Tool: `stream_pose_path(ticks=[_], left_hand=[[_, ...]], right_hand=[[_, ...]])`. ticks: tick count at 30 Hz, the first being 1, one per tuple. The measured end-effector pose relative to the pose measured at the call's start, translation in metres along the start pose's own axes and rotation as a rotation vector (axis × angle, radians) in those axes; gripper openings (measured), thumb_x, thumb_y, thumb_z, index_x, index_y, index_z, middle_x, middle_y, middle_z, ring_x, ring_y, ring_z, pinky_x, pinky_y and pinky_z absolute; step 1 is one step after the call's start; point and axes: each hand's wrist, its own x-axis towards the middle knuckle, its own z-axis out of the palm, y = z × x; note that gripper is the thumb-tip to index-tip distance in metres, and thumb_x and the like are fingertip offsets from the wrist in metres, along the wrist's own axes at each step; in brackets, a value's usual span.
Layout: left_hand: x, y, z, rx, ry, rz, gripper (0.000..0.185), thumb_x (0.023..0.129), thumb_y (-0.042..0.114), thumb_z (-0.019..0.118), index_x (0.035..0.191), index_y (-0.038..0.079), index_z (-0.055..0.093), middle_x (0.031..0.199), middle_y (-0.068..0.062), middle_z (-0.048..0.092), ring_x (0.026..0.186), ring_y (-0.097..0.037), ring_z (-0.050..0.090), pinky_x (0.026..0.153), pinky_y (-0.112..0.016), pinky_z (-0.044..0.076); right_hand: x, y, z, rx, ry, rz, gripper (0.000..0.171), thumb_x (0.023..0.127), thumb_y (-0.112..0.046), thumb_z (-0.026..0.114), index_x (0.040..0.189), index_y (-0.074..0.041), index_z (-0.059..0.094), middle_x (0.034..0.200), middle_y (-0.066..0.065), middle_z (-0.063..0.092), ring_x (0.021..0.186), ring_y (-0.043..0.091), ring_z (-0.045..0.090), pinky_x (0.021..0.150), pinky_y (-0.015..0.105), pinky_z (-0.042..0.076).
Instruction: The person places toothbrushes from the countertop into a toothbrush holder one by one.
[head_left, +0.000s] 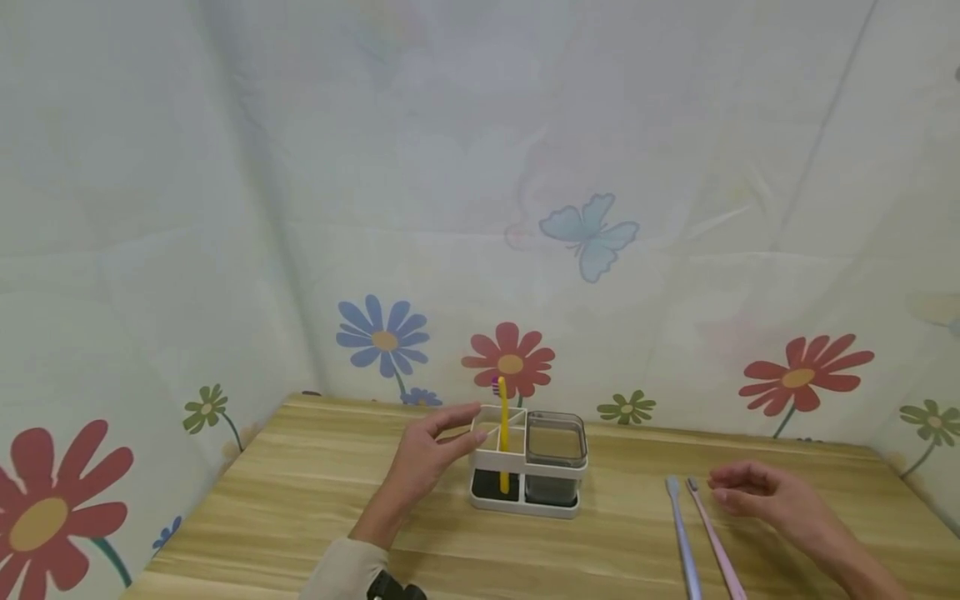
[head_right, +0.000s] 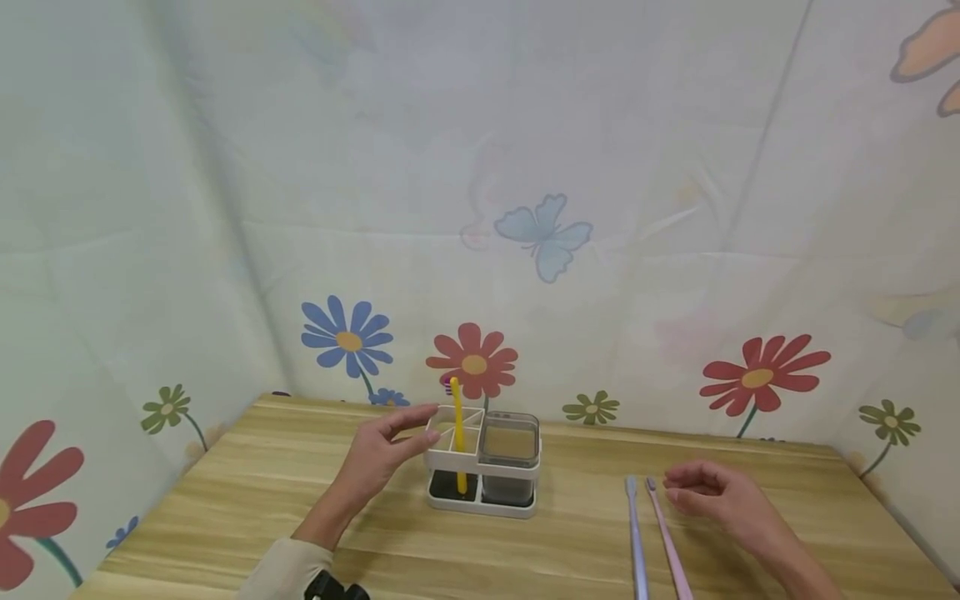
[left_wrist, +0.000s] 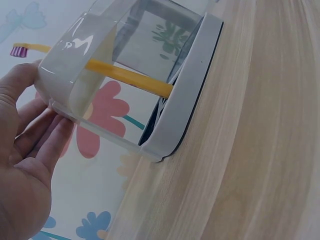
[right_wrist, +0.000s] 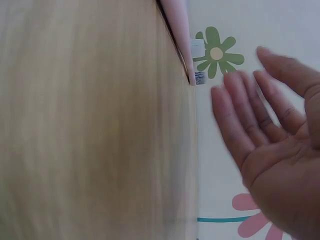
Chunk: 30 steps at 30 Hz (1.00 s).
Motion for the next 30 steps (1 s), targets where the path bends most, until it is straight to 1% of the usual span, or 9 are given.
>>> stream_pose_path(ticks=[2, 5, 10, 15, 20, 25, 30], left_hand=[[0.0, 0.001, 0.0, 0.001, 0.003, 0.001, 0.043, 0.095, 0.02, 0.083, 0.136, 0.009, 0.073, 0.139, -0.007, 0.069, 0.131, -0.029, 0.062, 0.105, -0.039, 0.055], [0.0, 0.001, 0.0, 0.003, 0.007, 0.004, 0.042, 0.095, 0.019, 0.083, 0.135, 0.009, 0.073, 0.138, -0.007, 0.069, 0.13, -0.029, 0.063, 0.104, -0.038, 0.055], [0.0, 0.0, 0.001, 0.006, 0.015, 0.011, 0.042, 0.096, 0.018, 0.082, 0.135, 0.008, 0.073, 0.138, -0.008, 0.069, 0.13, -0.029, 0.063, 0.104, -0.038, 0.056], [-0.001, -0.001, 0.002, 0.017, 0.017, 0.011, 0.042, 0.096, 0.02, 0.082, 0.136, 0.01, 0.073, 0.138, -0.007, 0.069, 0.13, -0.029, 0.063, 0.104, -0.038, 0.056], [-0.001, 0.0, 0.002, 0.019, 0.014, 0.016, 0.042, 0.096, 0.02, 0.082, 0.136, 0.01, 0.073, 0.138, -0.007, 0.069, 0.13, -0.03, 0.063, 0.104, -0.039, 0.056], [-0.001, 0.0, 0.002, 0.014, 0.018, 0.023, 0.041, 0.096, 0.019, 0.082, 0.135, 0.01, 0.074, 0.138, -0.007, 0.069, 0.13, -0.029, 0.063, 0.104, -0.039, 0.056], [0.0, -0.001, 0.002, 0.014, 0.022, 0.023, 0.041, 0.095, 0.019, 0.083, 0.135, 0.01, 0.074, 0.137, -0.006, 0.07, 0.129, -0.029, 0.063, 0.104, -0.038, 0.056]], right_hand=[[0.002, 0.001, 0.0, -0.028, -0.005, 0.02, 0.043, 0.1, -0.02, 0.077, 0.131, 0.007, 0.066, 0.123, 0.017, 0.073, 0.1, 0.01, 0.07, 0.082, 0.024, 0.059], [0.002, 0.003, -0.001, -0.017, -0.034, 0.02, 0.042, 0.099, -0.016, 0.077, 0.13, 0.009, 0.065, 0.122, 0.018, 0.073, 0.099, 0.012, 0.07, 0.081, 0.025, 0.06], [0.001, 0.008, -0.001, -0.002, -0.095, -0.031, 0.039, 0.098, -0.014, 0.077, 0.126, 0.01, 0.065, 0.117, 0.017, 0.074, 0.097, 0.01, 0.07, 0.079, 0.027, 0.061], [-0.001, 0.012, 0.0, 0.017, -0.135, -0.045, 0.039, 0.098, -0.013, 0.077, 0.126, 0.012, 0.064, 0.114, 0.017, 0.073, 0.095, 0.01, 0.069, 0.078, 0.028, 0.062], [0.0, 0.013, 0.002, -0.014, -0.134, -0.036, 0.035, 0.098, -0.013, 0.078, 0.123, 0.009, 0.066, 0.112, 0.014, 0.074, 0.093, 0.013, 0.069, 0.075, 0.029, 0.062], [0.002, 0.014, 0.007, -0.053, -0.14, -0.101, 0.029, 0.098, -0.01, 0.077, 0.119, 0.008, 0.069, 0.111, 0.015, 0.074, 0.092, 0.012, 0.069, 0.074, 0.028, 0.061], [0.003, 0.013, 0.011, -0.075, -0.138, -0.107, 0.027, 0.097, -0.01, 0.078, 0.118, 0.006, 0.071, 0.109, 0.012, 0.073, 0.091, 0.013, 0.067, 0.072, 0.027, 0.061]])
